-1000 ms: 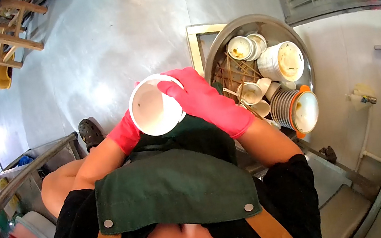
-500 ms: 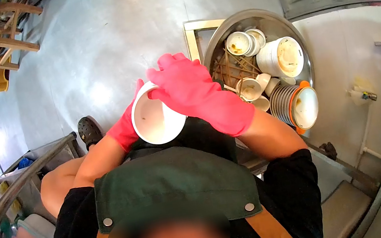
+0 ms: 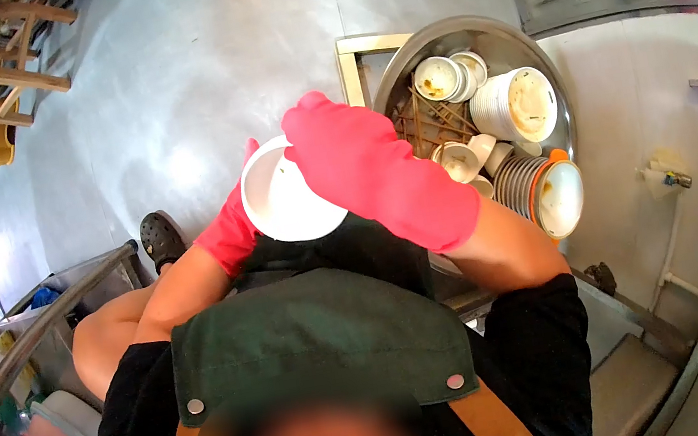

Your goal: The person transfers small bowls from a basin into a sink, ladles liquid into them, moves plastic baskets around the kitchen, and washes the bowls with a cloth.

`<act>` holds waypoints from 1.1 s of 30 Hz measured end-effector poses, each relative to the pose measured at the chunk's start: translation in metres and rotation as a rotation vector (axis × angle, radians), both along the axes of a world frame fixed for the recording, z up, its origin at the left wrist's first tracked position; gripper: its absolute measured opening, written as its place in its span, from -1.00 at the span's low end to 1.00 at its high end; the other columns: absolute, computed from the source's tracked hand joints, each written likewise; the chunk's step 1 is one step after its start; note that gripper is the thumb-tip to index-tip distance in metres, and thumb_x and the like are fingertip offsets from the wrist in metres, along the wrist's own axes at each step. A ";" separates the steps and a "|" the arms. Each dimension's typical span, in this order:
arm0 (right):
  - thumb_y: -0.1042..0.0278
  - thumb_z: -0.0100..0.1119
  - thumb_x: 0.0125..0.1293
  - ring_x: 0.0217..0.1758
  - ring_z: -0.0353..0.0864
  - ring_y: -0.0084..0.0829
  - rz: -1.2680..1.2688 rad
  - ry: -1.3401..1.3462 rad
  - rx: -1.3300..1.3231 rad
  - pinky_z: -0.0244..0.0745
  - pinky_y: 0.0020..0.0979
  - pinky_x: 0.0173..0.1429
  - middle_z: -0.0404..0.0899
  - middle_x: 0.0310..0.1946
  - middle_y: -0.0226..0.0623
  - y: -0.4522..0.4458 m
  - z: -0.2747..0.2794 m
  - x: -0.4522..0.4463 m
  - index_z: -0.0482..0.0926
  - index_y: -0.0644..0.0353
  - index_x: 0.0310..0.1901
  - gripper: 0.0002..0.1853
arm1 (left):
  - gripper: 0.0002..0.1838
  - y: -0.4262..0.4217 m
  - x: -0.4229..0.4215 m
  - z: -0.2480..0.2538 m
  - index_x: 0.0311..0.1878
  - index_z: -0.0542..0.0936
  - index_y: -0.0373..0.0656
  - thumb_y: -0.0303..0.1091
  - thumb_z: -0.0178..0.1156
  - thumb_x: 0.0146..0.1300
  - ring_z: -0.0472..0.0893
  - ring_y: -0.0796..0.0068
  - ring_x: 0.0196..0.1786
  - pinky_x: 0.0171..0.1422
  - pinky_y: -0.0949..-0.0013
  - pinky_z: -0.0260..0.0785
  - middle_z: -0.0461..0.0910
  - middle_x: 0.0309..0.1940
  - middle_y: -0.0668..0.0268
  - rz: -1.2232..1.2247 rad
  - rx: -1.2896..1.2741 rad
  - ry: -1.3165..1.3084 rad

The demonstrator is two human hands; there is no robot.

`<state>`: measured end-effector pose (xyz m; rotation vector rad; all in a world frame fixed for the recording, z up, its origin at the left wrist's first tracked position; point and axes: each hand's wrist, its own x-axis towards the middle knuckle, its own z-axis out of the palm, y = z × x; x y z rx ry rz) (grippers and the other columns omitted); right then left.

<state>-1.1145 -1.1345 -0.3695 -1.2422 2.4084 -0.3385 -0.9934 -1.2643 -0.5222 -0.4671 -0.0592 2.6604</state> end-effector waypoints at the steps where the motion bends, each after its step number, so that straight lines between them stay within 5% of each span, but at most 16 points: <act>1: 0.12 0.20 0.33 -0.09 0.59 -0.07 -0.060 -0.090 0.060 0.51 -0.13 -0.04 0.53 -0.12 -0.15 -0.001 0.003 -0.004 0.53 0.20 -0.17 -0.71 | -0.02 -0.001 -0.001 -0.007 0.52 0.18 -0.10 0.53 -0.32 0.32 0.23 0.07 0.51 0.55 0.01 0.11 0.22 0.50 0.12 -0.029 -0.048 -0.020; 5: 0.08 0.26 0.30 -0.07 0.61 -0.15 -0.195 -0.277 0.007 0.49 -0.18 -0.07 0.51 0.01 -0.17 0.015 -0.016 -0.013 0.52 0.19 -0.08 -0.65 | 0.07 0.001 -0.009 -0.007 0.52 0.18 -0.07 0.61 -0.17 0.19 0.34 -0.04 0.43 0.50 -0.06 0.21 0.26 0.46 0.05 -0.031 -0.040 -0.030; 9: 0.21 0.31 0.26 -0.05 0.60 -0.46 -0.639 -0.610 -0.315 0.56 -0.43 -0.18 0.45 0.11 -0.30 0.053 -0.004 -0.035 0.46 0.15 0.15 -0.54 | 0.07 0.003 -0.006 -0.011 0.51 0.20 -0.09 0.58 -0.05 0.16 0.41 -0.07 0.37 0.43 -0.07 0.30 0.32 0.42 0.01 -0.066 0.085 -0.013; 10: -0.01 0.39 0.22 -0.11 0.59 -0.44 -0.547 -0.762 -0.687 0.55 -0.45 -0.18 0.56 -0.09 -0.25 0.099 -0.030 -0.051 0.43 0.22 0.16 -0.38 | 0.06 0.004 -0.004 -0.012 0.50 0.21 -0.09 0.57 -0.05 0.16 0.42 -0.08 0.36 0.43 -0.08 0.31 0.34 0.39 -0.01 -0.065 0.055 -0.026; 11: -0.03 0.36 0.25 -0.29 0.59 -0.46 -0.901 -0.680 -0.513 0.52 -0.53 -0.25 0.57 -0.19 -0.30 0.119 -0.032 -0.059 0.48 0.26 0.03 -0.46 | 0.05 0.005 -0.002 -0.013 0.49 0.22 -0.10 0.57 -0.05 0.17 0.43 -0.09 0.35 0.42 -0.08 0.32 0.36 0.37 -0.04 -0.063 0.023 -0.035; 13: 0.00 0.31 0.28 -0.40 0.62 -0.43 -1.203 -0.488 -0.343 0.52 -0.44 -0.31 0.60 -0.33 -0.30 0.194 -0.110 -0.069 0.54 0.27 -0.21 -0.59 | 0.03 0.005 -0.001 -0.005 0.46 0.24 -0.12 0.55 -0.04 0.18 0.44 -0.16 0.33 0.39 -0.09 0.35 0.40 0.31 -0.12 -0.040 -0.044 -0.013; 14: -0.11 0.34 0.23 -0.34 0.66 -0.35 -1.102 -0.351 -0.181 0.55 -0.34 -0.26 0.64 -0.41 -0.21 0.241 -0.155 -0.058 0.62 0.29 -0.29 -0.51 | 0.02 0.006 0.001 -0.005 0.46 0.25 -0.12 0.54 -0.03 0.19 0.44 -0.17 0.32 0.39 -0.09 0.36 0.40 0.31 -0.13 -0.036 -0.039 -0.021; 15: -0.22 0.38 0.14 -0.29 0.69 -0.30 -1.140 -0.291 0.136 0.56 -0.31 -0.18 0.68 -0.38 -0.15 0.304 -0.220 -0.039 0.68 0.33 -0.26 -0.40 | 0.01 0.003 0.002 -0.006 0.45 0.25 -0.13 0.54 -0.03 0.19 0.44 -0.18 0.32 0.38 -0.09 0.36 0.40 0.30 -0.14 -0.024 -0.038 -0.022; 18: -0.22 0.46 0.05 -0.10 0.59 -0.28 -1.597 -0.815 0.290 0.52 -0.23 -0.27 0.62 -0.12 -0.18 0.331 -0.263 0.031 0.45 0.23 0.24 -0.15 | -0.01 -0.004 0.003 -0.002 0.45 0.25 -0.13 0.50 0.01 0.21 0.43 -0.19 0.32 0.41 -0.08 0.35 0.38 0.31 -0.16 0.011 -0.033 -0.005; 19: -0.14 0.47 0.06 -0.11 0.61 -0.21 -1.642 -0.795 0.170 0.54 -0.17 -0.29 0.61 -0.11 -0.15 0.327 -0.272 0.041 0.42 0.24 0.25 -0.17 | -0.01 -0.008 0.004 0.000 0.46 0.25 -0.14 0.50 0.02 0.21 0.43 -0.19 0.32 0.41 -0.08 0.34 0.37 0.31 -0.16 0.019 -0.039 -0.014; 21: 0.02 0.48 0.08 -0.13 0.65 -0.07 -1.722 -0.757 -0.074 0.60 -0.05 -0.33 0.59 -0.09 -0.09 0.321 -0.290 0.056 0.36 0.25 0.28 -0.20 | -0.10 -0.010 0.006 0.006 0.46 0.24 -0.15 0.37 0.05 0.29 0.42 -0.18 0.34 0.45 -0.07 0.31 0.35 0.33 -0.17 0.061 0.001 -0.054; 25: 0.46 0.23 0.12 -0.41 0.67 0.05 -1.621 -0.671 -0.010 0.60 -0.04 -0.61 0.58 -0.10 0.09 0.326 -0.345 0.057 0.37 0.31 0.21 -0.43 | -0.10 -0.024 0.014 -0.026 0.44 0.34 -0.02 0.49 -0.06 0.26 0.42 -0.05 0.37 0.40 -0.20 0.29 0.41 0.38 0.12 0.088 0.052 0.046; 28: 0.60 0.13 0.03 -0.55 0.62 -0.05 -1.633 -1.001 -0.323 0.57 -0.10 -0.68 0.55 -0.14 0.10 0.333 -0.373 0.052 0.25 0.29 0.22 -0.36 | -0.20 -0.021 0.012 -0.015 0.46 0.28 -0.06 0.32 -0.04 0.34 0.42 -0.10 0.36 0.38 -0.15 0.34 0.37 0.38 0.03 0.091 -0.012 0.076; 30: 0.58 0.10 0.09 -0.52 0.64 0.00 -1.589 -0.830 -0.075 0.53 -0.10 -0.67 0.58 -0.26 0.10 0.328 -0.370 0.046 0.24 0.34 0.21 -0.42 | -0.27 -0.014 0.011 0.010 0.50 0.18 -0.11 0.15 -0.04 0.43 0.39 -0.16 0.37 0.38 -0.04 0.40 0.29 0.40 -0.11 0.065 -0.051 0.101; 33: 0.53 0.09 0.16 -0.44 0.66 0.06 -1.445 -0.653 0.329 0.49 -0.07 -0.65 0.58 -0.32 0.12 0.300 -0.286 0.031 0.23 0.36 0.17 -0.48 | -0.30 -0.015 0.008 0.024 0.51 0.17 -0.12 0.09 -0.05 0.46 0.39 -0.19 0.36 0.36 -0.01 0.42 0.28 0.39 -0.16 0.056 -0.059 0.053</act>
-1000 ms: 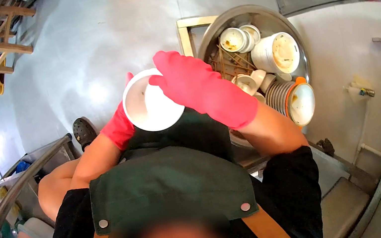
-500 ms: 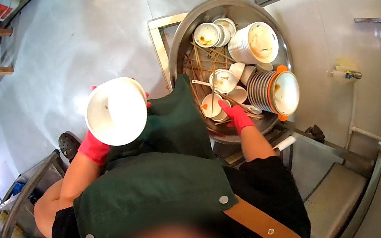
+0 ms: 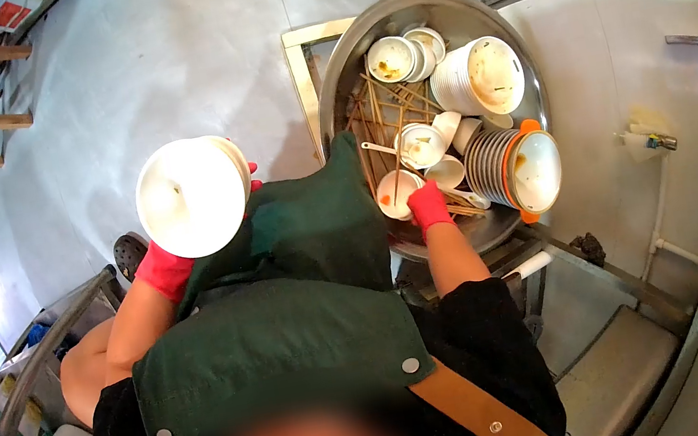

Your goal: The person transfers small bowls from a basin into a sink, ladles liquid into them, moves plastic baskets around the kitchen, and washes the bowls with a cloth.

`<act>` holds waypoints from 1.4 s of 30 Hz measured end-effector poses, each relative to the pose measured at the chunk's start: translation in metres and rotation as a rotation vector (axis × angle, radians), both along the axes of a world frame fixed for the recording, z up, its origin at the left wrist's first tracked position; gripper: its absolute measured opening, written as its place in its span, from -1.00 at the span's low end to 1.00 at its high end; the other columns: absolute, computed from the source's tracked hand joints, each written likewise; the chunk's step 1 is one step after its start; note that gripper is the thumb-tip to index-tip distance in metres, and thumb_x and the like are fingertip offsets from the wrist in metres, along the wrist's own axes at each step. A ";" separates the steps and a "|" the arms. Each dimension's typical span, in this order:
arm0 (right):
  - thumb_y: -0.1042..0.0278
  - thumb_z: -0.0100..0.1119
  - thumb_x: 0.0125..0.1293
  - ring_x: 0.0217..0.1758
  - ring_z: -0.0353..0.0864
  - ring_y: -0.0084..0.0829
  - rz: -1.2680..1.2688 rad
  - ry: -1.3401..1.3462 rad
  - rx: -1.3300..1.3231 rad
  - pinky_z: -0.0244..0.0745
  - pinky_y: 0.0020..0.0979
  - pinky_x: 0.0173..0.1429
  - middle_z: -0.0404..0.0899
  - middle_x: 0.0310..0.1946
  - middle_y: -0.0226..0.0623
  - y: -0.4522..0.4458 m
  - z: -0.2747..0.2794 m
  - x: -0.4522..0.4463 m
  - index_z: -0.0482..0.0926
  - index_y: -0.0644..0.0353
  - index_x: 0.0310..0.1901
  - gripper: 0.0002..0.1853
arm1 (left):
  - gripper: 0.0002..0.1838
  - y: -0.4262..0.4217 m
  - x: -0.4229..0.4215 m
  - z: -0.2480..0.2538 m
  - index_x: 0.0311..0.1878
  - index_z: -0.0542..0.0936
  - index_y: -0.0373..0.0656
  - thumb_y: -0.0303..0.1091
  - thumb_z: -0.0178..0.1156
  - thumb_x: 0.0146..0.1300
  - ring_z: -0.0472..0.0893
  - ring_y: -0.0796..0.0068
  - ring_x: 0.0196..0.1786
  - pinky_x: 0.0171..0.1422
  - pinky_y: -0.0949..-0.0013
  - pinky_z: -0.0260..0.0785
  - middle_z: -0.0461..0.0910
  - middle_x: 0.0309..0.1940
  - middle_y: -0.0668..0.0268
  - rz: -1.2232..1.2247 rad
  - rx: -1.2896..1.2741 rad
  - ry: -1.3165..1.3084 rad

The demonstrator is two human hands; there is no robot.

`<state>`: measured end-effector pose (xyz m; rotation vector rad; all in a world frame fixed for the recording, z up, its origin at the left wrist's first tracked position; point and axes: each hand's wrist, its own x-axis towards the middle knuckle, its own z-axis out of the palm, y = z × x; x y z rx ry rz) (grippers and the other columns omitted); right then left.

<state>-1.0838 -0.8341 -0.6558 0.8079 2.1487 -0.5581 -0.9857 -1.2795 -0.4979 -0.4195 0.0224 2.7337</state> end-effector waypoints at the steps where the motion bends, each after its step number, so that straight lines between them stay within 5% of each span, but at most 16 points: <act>1: 0.50 0.10 0.16 -0.42 0.68 0.05 0.096 0.086 0.061 0.52 -0.08 -0.58 0.58 -0.27 0.19 0.000 0.022 0.005 0.26 0.34 0.13 -0.52 | -0.30 -0.001 -0.002 0.003 0.51 0.17 -0.12 0.09 -0.05 0.46 0.39 -0.20 0.36 0.36 -0.02 0.43 0.28 0.39 -0.16 0.004 -0.020 -0.050; 6: 0.55 0.14 0.10 -0.23 0.69 0.17 -0.358 0.299 0.057 0.62 0.00 -0.40 0.55 0.01 0.20 0.063 0.033 0.033 0.28 0.38 0.24 -0.39 | -0.24 -0.024 -0.009 -0.022 0.47 0.24 -0.11 0.22 0.01 0.39 0.42 -0.18 0.34 0.35 -0.05 0.42 0.34 0.35 -0.16 0.010 -0.121 -0.063; 8: 0.59 0.14 0.06 -0.26 0.69 0.18 -0.744 0.465 0.086 0.59 -0.02 -0.49 0.54 0.04 0.20 0.093 0.025 0.048 0.26 0.43 0.27 -0.35 | -0.16 -0.033 -0.018 -0.006 0.46 0.25 -0.11 0.33 0.00 0.33 0.43 -0.15 0.33 0.38 -0.04 0.39 0.35 0.33 -0.16 -0.049 -0.012 -0.022; 11: 0.42 0.13 0.17 -0.26 0.70 0.02 -1.157 0.651 -0.074 0.62 -0.10 -0.36 0.58 -0.02 0.10 0.082 0.059 0.082 0.25 0.43 0.28 -0.37 | -0.06 -0.049 -0.025 0.022 0.46 0.26 -0.10 0.47 -0.04 0.26 0.43 -0.11 0.34 0.41 -0.03 0.36 0.37 0.33 -0.12 -0.112 0.003 -0.036; 14: 0.20 0.06 0.36 -0.21 0.67 -0.11 -1.263 0.723 -0.343 0.64 -0.21 -0.14 0.61 -0.11 0.01 0.070 0.063 0.116 0.35 0.33 0.19 -0.53 | -0.01 -0.057 -0.021 0.052 0.47 0.25 -0.09 0.54 -0.08 0.22 0.43 -0.07 0.35 0.41 -0.05 0.35 0.38 0.34 -0.06 -0.121 0.000 -0.115; 17: 0.13 0.05 0.41 -0.43 0.60 -0.18 -1.594 0.681 -0.575 0.63 -0.27 -0.25 0.62 -0.34 -0.04 0.018 0.086 0.117 0.43 0.36 -0.04 -0.62 | 0.02 -0.064 -0.013 0.095 0.48 0.23 -0.09 0.58 -0.11 0.20 0.42 -0.03 0.36 0.40 -0.07 0.34 0.38 0.35 -0.01 -0.123 -0.006 -0.100; 19: 0.12 -0.01 0.48 -0.40 0.61 -0.20 -1.558 0.732 -0.748 0.64 -0.31 -0.23 0.62 -0.30 0.02 -0.010 0.071 0.116 0.41 0.43 -0.03 -0.59 | 0.02 -0.070 -0.004 0.134 0.48 0.23 -0.09 0.57 -0.11 0.20 0.42 -0.05 0.36 0.40 -0.07 0.35 0.37 0.35 -0.02 -0.112 -0.010 -0.058; 20: 0.13 0.03 0.48 -0.40 0.62 -0.19 -1.520 0.582 -0.865 0.65 -0.31 -0.27 0.61 -0.30 0.03 0.034 0.003 0.122 0.41 0.43 0.03 -0.58 | 0.03 -0.072 0.001 0.156 0.47 0.23 -0.11 0.56 -0.06 0.19 0.41 -0.09 0.36 0.40 -0.08 0.34 0.36 0.35 -0.07 -0.101 0.000 -0.049; 23: 0.24 0.16 0.40 -0.12 0.64 0.09 -1.618 0.490 -0.763 0.66 -0.26 -0.30 0.55 0.07 -0.07 -0.137 0.150 0.106 0.35 0.07 0.31 -0.52 | 0.04 -0.076 0.022 0.235 0.46 0.25 -0.14 0.54 0.02 0.16 0.39 -0.17 0.37 0.42 -0.11 0.32 0.36 0.34 -0.13 -0.031 -0.005 -0.118; 27: 0.35 0.16 0.36 0.09 0.47 0.36 -1.318 0.224 -0.979 0.65 -0.28 -0.31 0.19 0.41 -0.11 -0.232 0.259 0.108 0.27 -0.03 0.39 -0.42 | 0.01 -0.074 0.059 0.299 0.44 0.28 -0.18 0.47 0.11 0.15 0.35 -0.22 0.38 0.45 -0.13 0.27 0.34 0.35 -0.17 0.088 -0.010 -0.118; 32: 0.35 0.20 0.34 -0.02 0.62 0.02 -0.977 0.178 -1.142 0.72 -0.07 -0.21 0.49 0.15 -0.03 -0.286 0.397 0.151 0.24 0.17 0.38 -0.39 | -0.15 -0.033 0.114 0.444 0.52 0.16 -0.10 0.23 0.08 0.33 0.24 -0.22 0.47 0.44 -0.12 0.30 0.20 0.45 -0.13 0.091 -0.538 0.030; 34: 0.36 0.16 0.34 -0.08 0.63 0.03 -0.906 0.138 -1.196 0.72 -0.07 -0.22 0.47 0.14 -0.01 -0.278 0.428 0.175 0.22 0.20 0.36 -0.41 | -0.29 -0.019 0.140 0.469 0.57 0.04 0.00 -0.01 0.01 0.47 0.17 -0.18 0.51 0.41 -0.06 0.35 0.08 0.52 -0.06 0.043 -0.691 0.305; 37: 0.37 0.16 0.31 -0.14 0.64 0.04 -0.809 0.022 -1.183 0.72 -0.11 -0.30 0.46 0.12 -0.01 -0.248 0.518 0.208 0.24 0.20 0.31 -0.44 | -0.32 0.001 0.178 0.513 0.56 0.04 0.03 -0.09 0.02 0.47 0.15 -0.10 0.54 0.41 -0.01 0.37 0.07 0.53 -0.05 0.077 -0.422 0.181; 38: 0.33 0.16 0.32 -0.08 0.64 -0.02 -0.724 0.073 -1.339 0.71 -0.14 -0.21 0.50 0.10 -0.08 -0.232 0.526 0.229 0.27 0.18 0.31 -0.45 | -0.30 0.008 0.192 0.523 0.57 0.04 0.04 -0.27 0.06 0.43 0.22 -0.06 0.51 0.40 0.03 0.38 0.14 0.50 -0.02 0.031 -0.734 0.269; 40: 0.24 0.16 0.32 -0.03 0.63 -0.13 -0.635 0.181 -1.386 0.68 -0.20 -0.18 0.56 0.05 -0.16 -0.197 0.555 0.272 0.33 0.17 0.30 -0.46 | -0.31 0.021 0.213 0.538 0.56 0.04 0.02 -0.23 0.03 0.43 0.21 -0.06 0.51 0.38 0.02 0.38 0.13 0.51 -0.02 -0.004 -0.990 0.379; 42: 0.18 0.19 0.30 -0.07 0.63 -0.19 -0.613 0.281 -1.279 0.67 -0.26 -0.27 0.57 0.01 -0.16 -0.153 0.628 0.313 0.37 0.18 0.27 -0.45 | -0.30 0.035 0.233 0.542 0.56 0.04 -0.01 -0.18 0.00 0.42 0.21 -0.07 0.51 0.37 0.02 0.39 0.13 0.51 -0.03 0.007 -0.871 0.377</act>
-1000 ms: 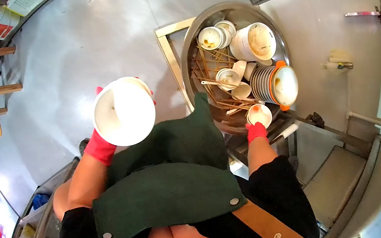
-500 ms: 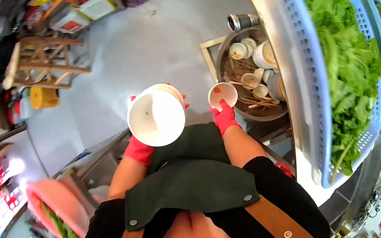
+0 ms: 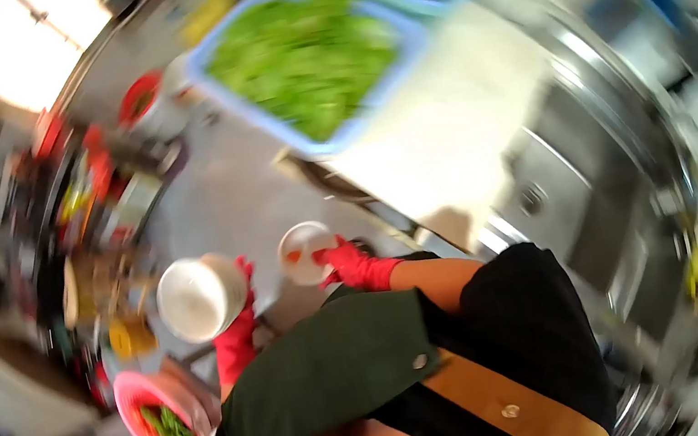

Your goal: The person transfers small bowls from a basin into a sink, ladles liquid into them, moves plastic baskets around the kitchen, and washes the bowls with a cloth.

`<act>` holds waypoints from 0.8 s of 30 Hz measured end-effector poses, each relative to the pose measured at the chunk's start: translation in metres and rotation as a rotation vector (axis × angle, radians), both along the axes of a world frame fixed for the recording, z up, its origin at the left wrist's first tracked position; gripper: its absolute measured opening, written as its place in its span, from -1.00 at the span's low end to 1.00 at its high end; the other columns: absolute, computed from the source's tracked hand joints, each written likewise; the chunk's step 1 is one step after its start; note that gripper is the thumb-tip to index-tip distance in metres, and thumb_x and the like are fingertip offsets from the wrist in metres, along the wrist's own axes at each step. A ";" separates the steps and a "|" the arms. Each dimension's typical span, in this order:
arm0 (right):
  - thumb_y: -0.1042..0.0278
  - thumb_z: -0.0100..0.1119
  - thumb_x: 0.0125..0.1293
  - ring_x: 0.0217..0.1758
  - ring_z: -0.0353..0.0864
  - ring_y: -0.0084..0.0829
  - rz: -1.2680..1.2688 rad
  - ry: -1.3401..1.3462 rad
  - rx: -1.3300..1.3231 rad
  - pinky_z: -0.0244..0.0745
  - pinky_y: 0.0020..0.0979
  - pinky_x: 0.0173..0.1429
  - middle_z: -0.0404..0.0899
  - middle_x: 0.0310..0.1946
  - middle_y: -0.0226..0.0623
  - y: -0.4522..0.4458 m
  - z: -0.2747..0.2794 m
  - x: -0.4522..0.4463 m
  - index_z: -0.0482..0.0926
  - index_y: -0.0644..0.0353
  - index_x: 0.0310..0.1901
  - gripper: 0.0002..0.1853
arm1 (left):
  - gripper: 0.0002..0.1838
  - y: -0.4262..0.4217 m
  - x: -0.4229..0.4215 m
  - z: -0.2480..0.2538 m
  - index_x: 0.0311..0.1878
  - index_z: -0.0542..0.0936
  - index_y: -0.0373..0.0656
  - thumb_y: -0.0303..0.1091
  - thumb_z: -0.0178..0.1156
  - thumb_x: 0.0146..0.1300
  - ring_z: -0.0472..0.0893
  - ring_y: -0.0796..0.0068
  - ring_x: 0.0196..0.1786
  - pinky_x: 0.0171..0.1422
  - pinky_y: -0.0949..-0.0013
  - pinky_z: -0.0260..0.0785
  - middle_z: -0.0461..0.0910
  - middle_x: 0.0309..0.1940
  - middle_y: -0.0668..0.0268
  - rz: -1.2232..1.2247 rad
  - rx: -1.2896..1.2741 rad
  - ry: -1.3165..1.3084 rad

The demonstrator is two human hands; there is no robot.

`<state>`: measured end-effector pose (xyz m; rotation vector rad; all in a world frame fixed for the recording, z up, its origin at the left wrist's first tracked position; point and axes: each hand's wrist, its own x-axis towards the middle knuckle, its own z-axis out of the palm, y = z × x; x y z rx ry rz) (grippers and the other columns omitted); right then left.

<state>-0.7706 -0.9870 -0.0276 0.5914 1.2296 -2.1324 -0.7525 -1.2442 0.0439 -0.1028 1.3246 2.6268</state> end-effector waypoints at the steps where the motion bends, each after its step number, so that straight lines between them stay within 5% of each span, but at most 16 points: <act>1: 0.15 0.20 0.29 -0.10 0.64 -0.22 -0.009 0.054 0.040 0.66 -0.29 -0.31 0.57 0.00 -0.16 0.025 0.025 0.029 0.39 0.18 0.27 -0.45 | -0.30 0.008 0.011 -0.001 0.56 0.04 -0.02 -0.16 -0.02 0.41 0.21 -0.07 0.51 0.36 0.01 0.39 0.12 0.51 -0.03 -0.017 0.046 -0.008; 7: 0.16 0.25 0.32 -0.21 0.72 -0.26 -0.586 0.157 -0.101 0.65 -0.28 -0.46 0.62 0.00 -0.19 0.168 0.099 0.216 0.38 0.13 0.28 -0.45 | -0.26 0.077 0.098 0.005 0.56 0.04 -0.10 -0.01 -0.11 0.39 0.19 -0.09 0.52 0.33 0.00 0.40 0.11 0.52 -0.05 -0.196 0.201 -0.100; 9: 0.11 0.25 0.34 -0.15 0.72 -0.26 -0.761 0.175 0.047 0.67 -0.25 -0.45 0.62 0.02 -0.21 0.231 0.114 0.272 0.38 0.15 0.29 -0.44 | -0.18 0.111 0.120 0.013 0.57 0.02 -0.05 0.25 -0.16 0.40 0.15 -0.12 0.54 0.28 -0.06 0.45 0.05 0.54 -0.05 -0.263 0.267 -0.231; 12: 0.08 0.26 0.35 -0.17 0.74 -0.21 -1.109 0.204 0.146 0.69 -0.29 -0.47 0.58 0.06 -0.14 0.338 0.121 0.348 0.37 0.14 0.29 -0.43 | -0.16 0.172 0.155 0.036 0.57 0.02 -0.02 0.29 -0.18 0.40 0.11 -0.11 0.55 0.33 -0.09 0.40 0.00 0.55 -0.05 -0.405 0.461 -0.382; 14: 0.15 0.21 0.38 -0.22 0.74 -0.18 -1.263 0.251 0.310 0.70 -0.25 -0.51 0.58 0.03 -0.10 0.417 0.127 0.399 0.37 0.19 0.27 -0.48 | -0.14 0.216 0.175 0.031 0.57 0.02 -0.05 0.27 -0.09 0.37 0.13 -0.11 0.55 0.29 0.02 0.46 0.04 0.54 -0.03 -0.502 0.304 -0.271; 16: 0.16 0.16 0.40 -0.38 0.70 -0.27 -1.267 0.298 0.524 0.68 -0.33 -0.52 0.60 -0.15 -0.15 0.496 0.131 0.454 0.40 0.26 0.22 -0.53 | -0.23 0.270 0.195 0.039 0.57 0.02 -0.02 0.08 -0.04 0.40 0.15 -0.09 0.54 0.29 0.07 0.47 0.07 0.53 -0.03 -0.582 0.207 -0.231; 19: 0.20 0.23 0.34 -0.22 0.73 -0.24 -1.274 0.062 0.643 0.74 -0.32 -0.41 0.60 -0.11 -0.15 0.616 0.110 0.527 0.42 0.23 0.19 -0.53 | -0.30 0.355 0.226 0.040 0.57 0.02 0.03 -0.26 0.02 0.42 0.22 -0.04 0.52 0.29 0.18 0.49 0.13 0.51 -0.03 -0.709 -0.068 -0.047; 20: 0.21 0.26 0.31 -0.19 0.72 -0.20 -1.225 -0.006 0.648 0.74 -0.27 -0.41 0.60 -0.08 -0.12 0.659 0.092 0.549 0.41 0.23 0.20 -0.50 | -0.30 0.390 0.240 0.047 0.57 0.02 0.02 0.04 -0.10 0.47 0.18 0.07 0.55 0.22 0.32 0.51 0.07 0.54 0.00 -0.746 -0.306 0.069; 24: 0.24 0.34 0.25 -0.05 0.68 0.02 -0.796 -0.216 0.620 0.73 -0.01 -0.45 0.57 0.05 -0.04 0.769 0.011 0.601 0.37 0.20 0.27 -0.40 | -0.25 0.517 0.290 0.057 0.57 0.02 0.04 0.07 -0.03 0.43 0.16 -0.02 0.54 0.25 0.15 0.49 0.06 0.53 -0.03 -0.811 -0.154 0.006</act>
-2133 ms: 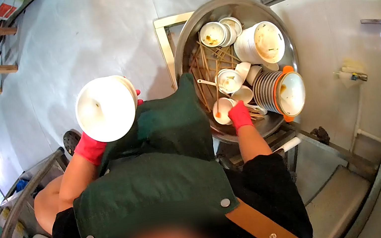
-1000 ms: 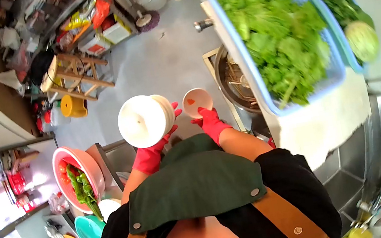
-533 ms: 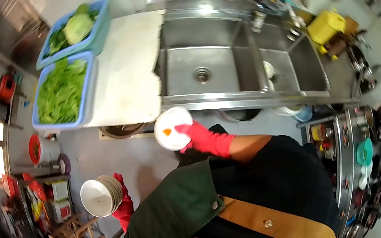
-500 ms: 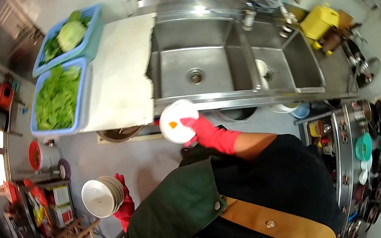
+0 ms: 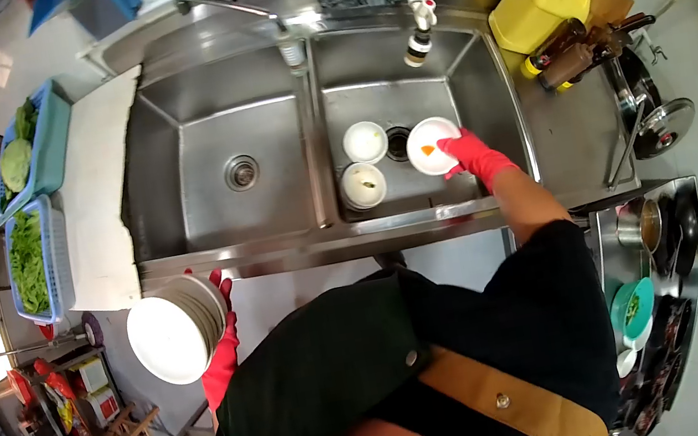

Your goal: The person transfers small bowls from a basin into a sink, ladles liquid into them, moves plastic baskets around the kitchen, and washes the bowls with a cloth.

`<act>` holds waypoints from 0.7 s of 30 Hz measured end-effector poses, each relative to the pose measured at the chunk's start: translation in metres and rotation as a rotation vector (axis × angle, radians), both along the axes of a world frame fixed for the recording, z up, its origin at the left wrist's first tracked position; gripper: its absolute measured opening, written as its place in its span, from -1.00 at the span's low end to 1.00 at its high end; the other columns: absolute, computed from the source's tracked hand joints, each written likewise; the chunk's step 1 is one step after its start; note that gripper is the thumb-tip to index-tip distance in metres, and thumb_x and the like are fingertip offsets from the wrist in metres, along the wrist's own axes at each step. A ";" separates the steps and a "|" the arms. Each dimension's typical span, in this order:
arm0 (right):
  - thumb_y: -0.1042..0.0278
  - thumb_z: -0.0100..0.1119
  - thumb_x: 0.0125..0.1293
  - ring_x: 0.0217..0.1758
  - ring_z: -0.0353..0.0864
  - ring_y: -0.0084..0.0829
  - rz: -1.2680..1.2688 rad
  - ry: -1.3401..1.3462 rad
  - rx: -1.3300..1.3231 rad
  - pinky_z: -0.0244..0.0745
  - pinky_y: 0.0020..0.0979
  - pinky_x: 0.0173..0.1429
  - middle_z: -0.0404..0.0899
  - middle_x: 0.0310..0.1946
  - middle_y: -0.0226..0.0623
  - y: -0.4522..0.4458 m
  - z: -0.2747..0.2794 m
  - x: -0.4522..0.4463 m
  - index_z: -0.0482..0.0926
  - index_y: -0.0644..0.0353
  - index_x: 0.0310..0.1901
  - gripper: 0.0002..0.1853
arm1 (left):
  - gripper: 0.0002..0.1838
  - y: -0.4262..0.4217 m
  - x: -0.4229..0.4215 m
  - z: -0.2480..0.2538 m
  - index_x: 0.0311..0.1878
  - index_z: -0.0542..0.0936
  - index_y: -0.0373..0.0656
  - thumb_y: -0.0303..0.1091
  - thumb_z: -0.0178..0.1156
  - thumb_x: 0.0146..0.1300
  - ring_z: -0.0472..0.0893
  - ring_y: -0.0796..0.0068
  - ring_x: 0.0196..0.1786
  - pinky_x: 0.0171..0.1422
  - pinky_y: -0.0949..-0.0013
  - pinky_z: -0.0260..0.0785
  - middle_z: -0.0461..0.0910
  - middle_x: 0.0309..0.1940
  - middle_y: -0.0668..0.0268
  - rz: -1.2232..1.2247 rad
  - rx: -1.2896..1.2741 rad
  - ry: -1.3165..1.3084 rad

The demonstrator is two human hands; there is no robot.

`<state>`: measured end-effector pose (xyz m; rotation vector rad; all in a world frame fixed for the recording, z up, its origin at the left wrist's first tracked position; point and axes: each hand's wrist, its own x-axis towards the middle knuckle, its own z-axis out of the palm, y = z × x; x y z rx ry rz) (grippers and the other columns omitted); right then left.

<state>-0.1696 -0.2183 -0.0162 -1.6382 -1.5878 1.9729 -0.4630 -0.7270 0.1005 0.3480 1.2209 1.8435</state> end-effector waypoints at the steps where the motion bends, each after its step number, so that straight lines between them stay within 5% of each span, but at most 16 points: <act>1: 0.24 0.33 0.24 -0.04 0.67 0.04 -0.001 -0.056 -0.034 0.72 0.05 -0.45 0.57 0.05 -0.04 0.013 -0.025 0.006 0.37 0.18 0.28 -0.40 | -0.24 0.028 0.007 0.001 0.57 0.02 0.04 0.08 -0.01 0.42 0.15 -0.03 0.54 0.26 0.12 0.48 0.06 0.53 -0.04 -0.009 0.071 -0.142; 7: 0.29 0.23 0.23 -0.24 0.68 0.05 0.425 -0.253 -0.338 0.70 -0.05 -0.43 0.51 0.07 0.07 0.041 -0.114 -0.002 0.29 0.23 0.31 -0.38 | -0.13 0.163 0.043 0.010 0.58 0.01 0.07 0.16 0.11 0.32 0.10 -0.13 0.54 0.29 -0.08 0.43 0.02 0.53 -0.09 -0.122 0.291 -0.716; 13: 0.29 0.23 0.27 -0.09 0.66 0.03 0.432 -0.230 -0.446 0.70 -0.09 -0.31 0.54 0.07 0.04 0.031 -0.184 -0.013 0.35 0.24 0.28 -0.43 | -0.02 0.244 0.062 0.014 0.58 0.01 0.10 0.23 0.24 0.23 0.05 -0.23 0.54 0.33 -0.28 0.38 -0.02 0.53 -0.14 -0.146 0.316 -0.994; 15: 0.29 0.26 0.27 -0.01 0.64 0.01 0.472 -0.194 -0.508 0.69 -0.06 -0.23 0.54 0.09 0.03 0.029 -0.202 -0.013 0.35 0.23 0.29 -0.42 | 0.15 0.262 0.065 0.014 0.58 0.02 0.10 0.49 0.22 0.05 -0.05 -0.31 0.55 0.32 -0.48 0.26 -0.09 0.54 -0.16 -0.061 0.270 -1.096; 18: 0.14 0.30 0.28 0.06 0.61 -0.04 0.545 -0.124 -0.460 0.63 -0.06 -0.03 0.55 0.12 -0.04 0.026 -0.212 -0.008 0.36 0.20 0.31 -0.37 | 0.10 0.288 0.079 0.019 0.57 0.05 0.12 0.51 0.18 0.07 0.00 -0.25 0.54 0.32 -0.42 0.31 -0.05 0.53 -0.11 -0.036 0.241 -1.141; 21: -0.08 0.24 0.32 0.15 0.57 -0.13 0.846 -0.315 0.361 0.55 -0.16 0.13 0.55 0.14 -0.11 0.035 -0.152 -0.010 0.34 0.11 0.35 -0.33 | 0.05 0.301 0.083 -0.008 0.55 0.11 0.05 0.53 0.05 0.13 0.20 -0.15 0.47 0.36 -0.27 0.33 0.16 0.45 -0.04 -0.139 0.232 -1.036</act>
